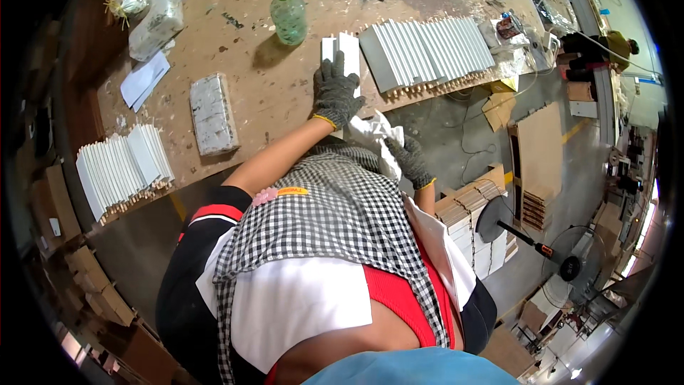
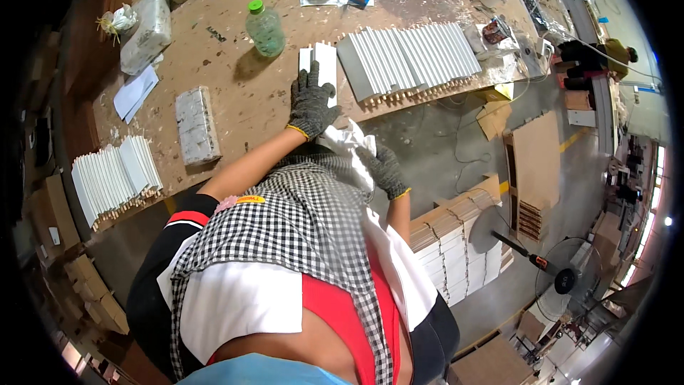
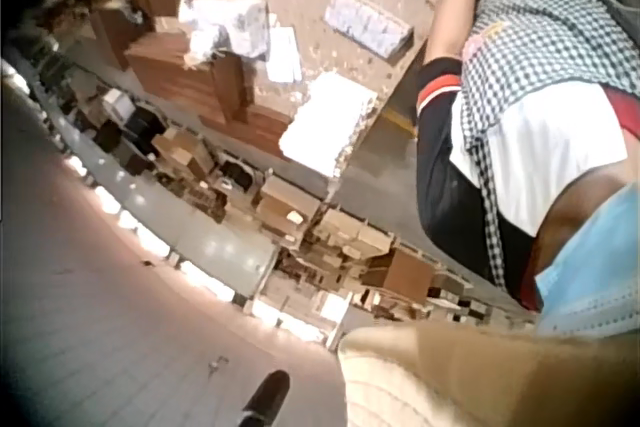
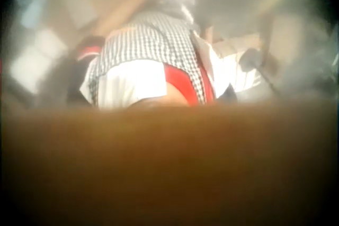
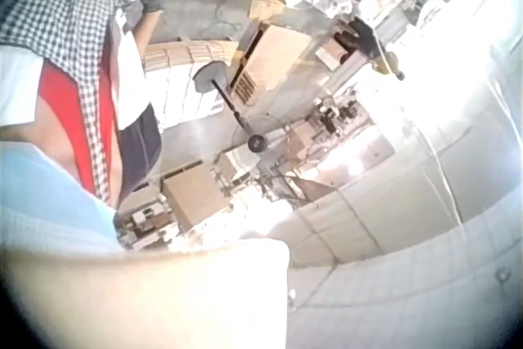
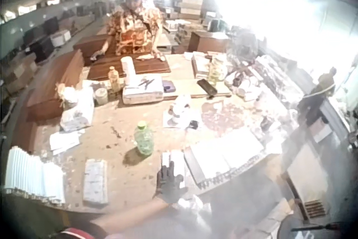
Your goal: The person finishes white rectangular panels by scraping their edges with a small hand tool, wiping the surfaces with a cloth, and stacking the panels on the table.
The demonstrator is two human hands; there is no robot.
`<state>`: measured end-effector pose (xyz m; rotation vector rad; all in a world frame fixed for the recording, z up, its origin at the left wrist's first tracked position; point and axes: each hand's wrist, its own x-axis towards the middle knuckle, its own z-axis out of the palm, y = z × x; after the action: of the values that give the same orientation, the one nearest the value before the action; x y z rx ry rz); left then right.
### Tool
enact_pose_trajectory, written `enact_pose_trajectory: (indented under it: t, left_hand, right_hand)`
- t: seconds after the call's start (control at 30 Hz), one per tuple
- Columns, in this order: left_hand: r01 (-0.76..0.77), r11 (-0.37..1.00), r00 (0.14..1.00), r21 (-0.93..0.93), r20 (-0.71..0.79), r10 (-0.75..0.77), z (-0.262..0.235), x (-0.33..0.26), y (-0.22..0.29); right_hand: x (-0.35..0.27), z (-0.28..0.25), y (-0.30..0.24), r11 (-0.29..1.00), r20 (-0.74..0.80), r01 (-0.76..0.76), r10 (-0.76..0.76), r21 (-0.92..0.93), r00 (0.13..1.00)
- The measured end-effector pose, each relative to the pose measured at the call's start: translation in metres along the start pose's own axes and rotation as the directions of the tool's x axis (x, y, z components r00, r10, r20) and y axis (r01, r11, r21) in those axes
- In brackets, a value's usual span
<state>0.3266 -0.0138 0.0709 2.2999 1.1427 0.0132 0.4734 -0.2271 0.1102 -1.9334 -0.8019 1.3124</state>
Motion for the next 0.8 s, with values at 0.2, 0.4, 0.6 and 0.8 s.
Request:
enact_pose_trajectory:
  t: [0.2,0.4,0.6,0.8]
  left_hand:
    - [-0.043,0.956,0.980,-0.291,-0.197,-0.015,0.003,-0.021,-0.043]
    - [-0.166,0.869,0.873,-0.467,-0.480,-0.091,-0.046,-0.131,-0.114]
    - [0.026,0.965,0.718,-0.262,-0.667,-0.201,-0.090,-0.228,-0.203]
    - [0.200,0.945,0.721,-0.260,-0.613,-0.322,-0.055,-0.246,-0.248]
  right_hand:
    - [0.035,-0.015,-0.011,0.963,-0.063,0.167,-0.184,-0.212,0.981]
    - [0.073,0.001,0.001,0.909,0.161,0.206,-0.279,0.363,0.947]
    - [0.104,0.088,-0.084,0.515,0.453,-0.290,-0.223,0.807,0.863]
    - [0.108,0.230,-0.205,0.968,0.264,0.233,-0.248,0.088,0.932]
